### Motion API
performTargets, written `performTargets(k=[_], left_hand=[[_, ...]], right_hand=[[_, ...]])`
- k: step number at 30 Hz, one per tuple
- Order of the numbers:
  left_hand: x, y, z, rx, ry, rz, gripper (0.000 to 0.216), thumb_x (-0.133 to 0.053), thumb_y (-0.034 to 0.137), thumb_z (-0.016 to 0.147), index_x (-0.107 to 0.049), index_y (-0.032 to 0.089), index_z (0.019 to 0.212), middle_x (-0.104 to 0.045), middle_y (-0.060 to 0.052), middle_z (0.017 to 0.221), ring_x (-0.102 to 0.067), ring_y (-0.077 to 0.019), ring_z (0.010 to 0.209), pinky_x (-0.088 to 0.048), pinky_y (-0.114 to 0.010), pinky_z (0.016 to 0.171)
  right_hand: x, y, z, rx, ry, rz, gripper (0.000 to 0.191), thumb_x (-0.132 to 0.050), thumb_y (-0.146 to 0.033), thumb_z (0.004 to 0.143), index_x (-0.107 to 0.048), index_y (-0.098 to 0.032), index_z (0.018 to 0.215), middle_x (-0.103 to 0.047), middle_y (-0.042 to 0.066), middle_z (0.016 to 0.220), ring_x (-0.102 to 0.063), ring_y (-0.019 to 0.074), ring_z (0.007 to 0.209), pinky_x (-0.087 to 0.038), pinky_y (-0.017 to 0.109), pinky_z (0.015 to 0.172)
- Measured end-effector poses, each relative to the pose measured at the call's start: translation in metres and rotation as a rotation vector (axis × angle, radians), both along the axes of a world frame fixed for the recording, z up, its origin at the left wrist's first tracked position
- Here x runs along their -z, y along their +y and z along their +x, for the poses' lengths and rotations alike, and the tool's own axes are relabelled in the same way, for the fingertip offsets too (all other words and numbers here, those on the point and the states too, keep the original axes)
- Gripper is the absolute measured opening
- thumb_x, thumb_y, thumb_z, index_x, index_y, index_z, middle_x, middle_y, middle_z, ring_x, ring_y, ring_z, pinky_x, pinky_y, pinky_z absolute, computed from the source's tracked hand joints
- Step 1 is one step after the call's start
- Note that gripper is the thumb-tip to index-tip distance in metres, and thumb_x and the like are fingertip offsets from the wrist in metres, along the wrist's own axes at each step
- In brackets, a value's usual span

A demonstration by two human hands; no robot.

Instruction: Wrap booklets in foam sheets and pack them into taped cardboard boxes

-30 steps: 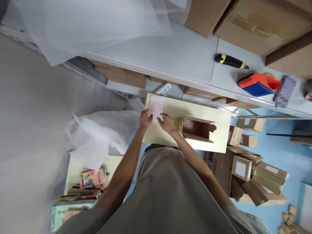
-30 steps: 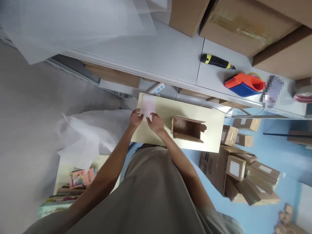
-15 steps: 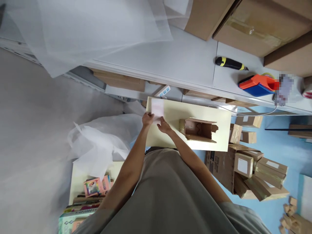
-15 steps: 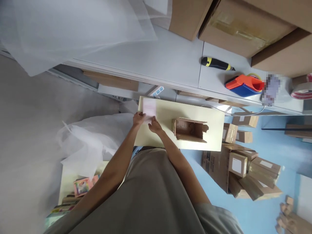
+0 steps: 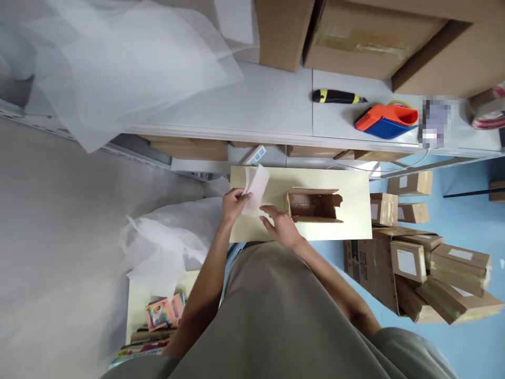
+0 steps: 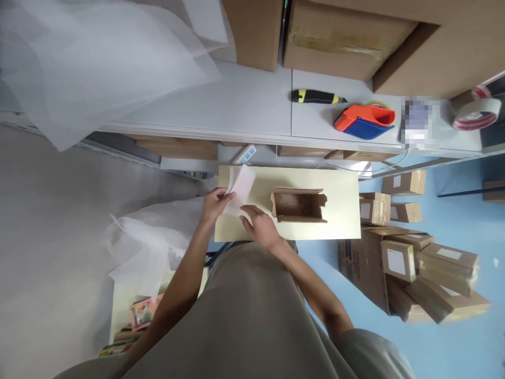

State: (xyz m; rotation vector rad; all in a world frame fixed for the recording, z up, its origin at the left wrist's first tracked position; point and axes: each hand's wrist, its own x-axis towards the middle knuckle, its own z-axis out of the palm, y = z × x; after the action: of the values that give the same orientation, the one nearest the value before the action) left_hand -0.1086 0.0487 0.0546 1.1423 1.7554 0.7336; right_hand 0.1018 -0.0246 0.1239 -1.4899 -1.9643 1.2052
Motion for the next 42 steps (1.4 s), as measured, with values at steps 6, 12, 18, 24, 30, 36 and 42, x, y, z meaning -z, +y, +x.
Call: performTargets(k=[6, 12, 18, 24, 30, 36, 42], left_hand=[[-0.09, -0.014, 0.03, 0.172, -0.015, 0.304, 0.025, -0.081, 0.046, 0.09, -0.079, 0.021, 0.094, -0.07, 0.0, 0.089, -0.064, -0.0164, 0.081, -0.051, -0.027, 0.077], [-0.149, -0.002, 0.11, 0.509, 0.042, 0.485, 0.017, -0.075, 0.038, 0.1, -0.078, 0.022, 0.102, -0.071, -0.003, 0.098, -0.067, -0.0181, 0.089, -0.053, -0.027, 0.081], [-0.127, 0.002, 0.183, 0.709, 0.172, 0.361, 0.013, -0.072, 0.025, 0.1, -0.078, 0.024, 0.111, -0.074, -0.003, 0.109, -0.072, -0.0209, 0.098, -0.054, -0.03, 0.088], [-0.089, -0.002, 0.215, 0.774, 0.322, 0.195, 0.015, -0.069, 0.02, 0.098, -0.075, 0.025, 0.11, -0.075, -0.005, 0.115, -0.07, -0.0249, 0.104, -0.052, -0.036, 0.097], [-0.067, 0.0, 0.219, 0.83, 0.395, 0.083, 0.019, -0.064, 0.018, 0.098, -0.074, 0.024, 0.113, -0.074, -0.008, 0.12, -0.07, -0.0287, 0.112, -0.051, -0.038, 0.1], [-0.043, 0.004, 0.231, 0.877, 0.406, -0.039, 0.034, -0.059, 0.012, 0.095, -0.076, 0.022, 0.122, -0.077, -0.011, 0.127, -0.071, -0.0305, 0.124, -0.053, -0.04, 0.105], [-0.029, 0.0, 0.246, 0.854, 0.51, -0.145, 0.044, -0.056, 0.007, 0.096, -0.079, 0.021, 0.131, -0.08, -0.012, 0.132, -0.073, -0.031, 0.126, -0.055, -0.043, 0.111]], right_hand=[[-0.036, -0.008, 0.114, 0.337, 0.01, 0.112, 0.036, -0.052, -0.042, 0.115, -0.075, -0.023, 0.135, -0.08, 0.013, 0.127, -0.081, 0.0266, 0.106, -0.069, 0.039, 0.093], [0.026, 0.012, 0.189, 0.38, -0.14, -0.069, 0.048, -0.061, -0.034, 0.104, -0.066, -0.015, 0.149, -0.067, 0.023, 0.154, -0.082, 0.0301, 0.104, -0.068, 0.048, 0.097], [0.048, 0.007, 0.233, 0.386, -0.136, -0.123, 0.036, -0.061, -0.036, 0.105, -0.068, -0.021, 0.137, -0.077, 0.016, 0.133, -0.082, 0.0279, 0.097, -0.067, 0.042, 0.089], [0.057, 0.001, 0.273, 0.407, 0.009, -0.203, 0.037, -0.062, -0.043, 0.106, -0.067, -0.022, 0.136, -0.084, 0.012, 0.114, -0.084, 0.0314, 0.105, -0.066, 0.04, 0.087], [0.072, 0.007, 0.282, 0.383, 0.164, -0.222, 0.044, -0.06, -0.047, 0.103, -0.066, -0.023, 0.14, -0.08, 0.013, 0.135, -0.084, 0.0307, 0.103, -0.066, 0.04, 0.086], [0.076, 0.014, 0.291, 0.332, 0.11, -0.227, 0.041, -0.059, -0.045, 0.102, -0.07, -0.021, 0.134, -0.084, 0.012, 0.123, -0.083, 0.0279, 0.091, -0.065, 0.04, 0.085], [0.071, 0.017, 0.294, 0.319, 0.145, -0.203, 0.036, -0.059, -0.041, 0.102, -0.071, -0.023, 0.131, -0.083, 0.013, 0.13, -0.083, 0.028, 0.1, -0.066, 0.041, 0.091]])
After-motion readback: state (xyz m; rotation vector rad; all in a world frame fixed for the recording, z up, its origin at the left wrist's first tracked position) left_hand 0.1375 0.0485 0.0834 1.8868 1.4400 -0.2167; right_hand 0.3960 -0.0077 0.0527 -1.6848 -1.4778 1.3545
